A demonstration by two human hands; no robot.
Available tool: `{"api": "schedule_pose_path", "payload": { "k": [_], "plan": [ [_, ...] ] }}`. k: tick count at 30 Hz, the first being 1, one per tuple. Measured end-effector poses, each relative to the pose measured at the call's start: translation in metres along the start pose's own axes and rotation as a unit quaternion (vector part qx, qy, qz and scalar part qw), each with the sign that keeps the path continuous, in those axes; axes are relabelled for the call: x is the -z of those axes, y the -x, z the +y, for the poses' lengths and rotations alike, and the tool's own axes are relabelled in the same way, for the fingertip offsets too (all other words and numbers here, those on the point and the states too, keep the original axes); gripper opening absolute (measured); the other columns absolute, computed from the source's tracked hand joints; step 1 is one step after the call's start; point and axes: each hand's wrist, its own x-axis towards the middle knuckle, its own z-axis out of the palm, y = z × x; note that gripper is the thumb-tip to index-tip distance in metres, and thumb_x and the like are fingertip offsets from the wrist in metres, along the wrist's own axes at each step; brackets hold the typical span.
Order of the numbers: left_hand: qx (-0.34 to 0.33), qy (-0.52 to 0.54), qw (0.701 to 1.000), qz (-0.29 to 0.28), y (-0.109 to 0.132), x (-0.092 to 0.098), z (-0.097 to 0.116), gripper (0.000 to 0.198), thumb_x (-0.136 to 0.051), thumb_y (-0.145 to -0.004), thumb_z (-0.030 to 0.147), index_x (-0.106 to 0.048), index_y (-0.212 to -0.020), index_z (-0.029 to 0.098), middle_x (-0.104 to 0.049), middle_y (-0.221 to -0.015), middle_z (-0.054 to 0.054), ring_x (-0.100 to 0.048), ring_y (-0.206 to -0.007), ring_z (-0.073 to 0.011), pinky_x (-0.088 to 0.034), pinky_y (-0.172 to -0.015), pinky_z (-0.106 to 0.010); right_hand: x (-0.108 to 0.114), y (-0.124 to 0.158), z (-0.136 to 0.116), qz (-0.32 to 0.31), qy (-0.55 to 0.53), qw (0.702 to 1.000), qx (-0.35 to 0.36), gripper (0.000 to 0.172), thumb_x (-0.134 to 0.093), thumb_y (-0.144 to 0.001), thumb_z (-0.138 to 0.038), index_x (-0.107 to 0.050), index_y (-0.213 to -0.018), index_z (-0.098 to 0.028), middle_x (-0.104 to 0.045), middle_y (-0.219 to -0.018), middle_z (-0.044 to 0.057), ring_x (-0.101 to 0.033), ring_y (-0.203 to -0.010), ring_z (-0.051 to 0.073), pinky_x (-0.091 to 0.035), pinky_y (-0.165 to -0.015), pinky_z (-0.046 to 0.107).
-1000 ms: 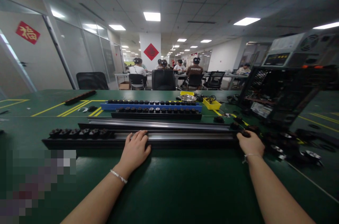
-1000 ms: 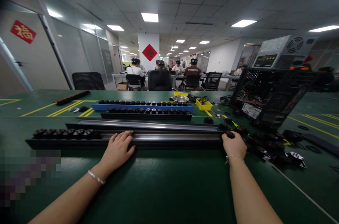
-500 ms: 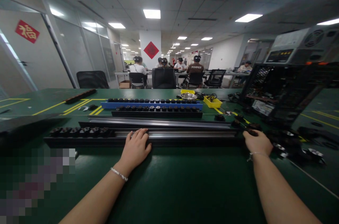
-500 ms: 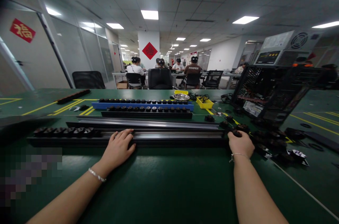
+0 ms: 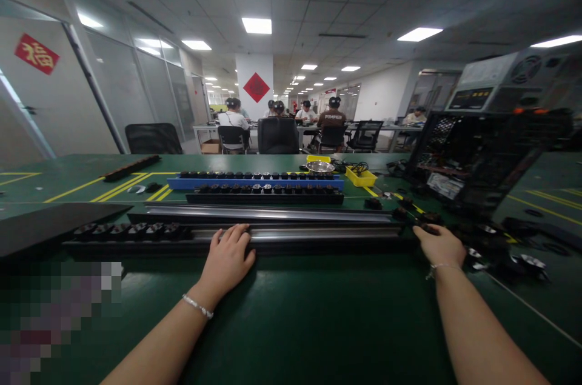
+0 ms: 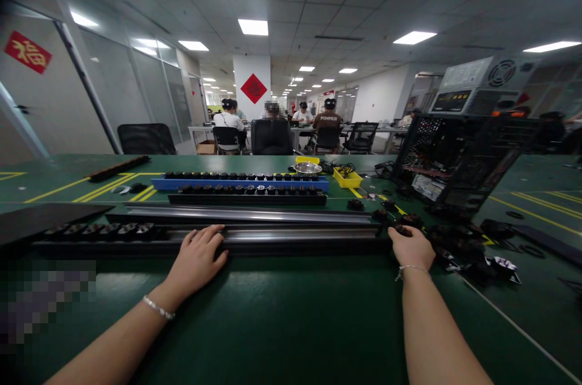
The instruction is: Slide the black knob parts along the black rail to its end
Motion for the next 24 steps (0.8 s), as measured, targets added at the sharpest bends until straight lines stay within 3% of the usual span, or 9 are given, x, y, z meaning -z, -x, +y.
{"api": "schedule_pose_path", "payload": {
  "k": [9, 15, 20, 24],
  "plan": [
    [0.001, 0.003, 1.0, -0.002, 0.0, -0.002, -0.001, 0.02, -0.046, -0.082, 0.031, -0.059, -0.095, 0.022, -0.054, -0.129, -0.006, -0.047, -0.12, -0.0265, -0.029, -0.103, -0.051, 0.003, 0.005, -0.006, -0.007, 0.021, 1.0, 0.019, 0.047, -0.056, -0.067, -0.045, -0.066, -0.101, -0.014, -0.065, -0.104, 0.016, -0.056, -0.095, 0.03, -0.04, -0.083, 0.036],
    [-0.001, 0.0, 1.0, 0.006, 0.001, -0.005, -0.002, 0.022, -0.047, -0.082, 0.03, -0.058, -0.098, 0.021, -0.054, -0.129, -0.007, -0.046, -0.121, -0.0267, -0.026, -0.104, -0.053, 0.011, -0.002, 0.0, 0.023, 0.051, 0.998, 0.027, 0.051, -0.05, -0.071, -0.046, -0.063, -0.108, -0.014, -0.065, -0.102, 0.017, -0.057, -0.094, 0.03, -0.04, -0.08, 0.037],
    [0.0, 0.001, 1.0, 0.004, 0.0, -0.004, 0.0, 0.022, -0.048, -0.081, 0.031, -0.058, -0.098, 0.022, -0.054, -0.129, -0.007, -0.046, -0.12, -0.0272, -0.027, -0.103, -0.054, 0.018, -0.016, 0.015, -0.017, 0.097, 0.988, 0.12, 0.05, -0.047, -0.074, -0.046, -0.061, -0.112, -0.016, -0.063, -0.108, 0.016, -0.057, -0.096, 0.029, -0.042, -0.078, 0.035],
    [-0.001, 0.002, 1.0, 0.001, 0.0, -0.003, 0.0, 0.022, -0.049, -0.081, 0.032, -0.059, -0.097, 0.022, -0.054, -0.129, -0.007, -0.046, -0.121, -0.027, -0.028, -0.103, -0.053, 0.007, -0.022, 0.024, -0.022, 0.124, 0.97, 0.206, 0.049, -0.047, -0.075, -0.041, -0.059, -0.115, -0.015, -0.063, -0.109, 0.015, -0.058, -0.095, 0.029, -0.043, -0.079, 0.035]
  ]
}}
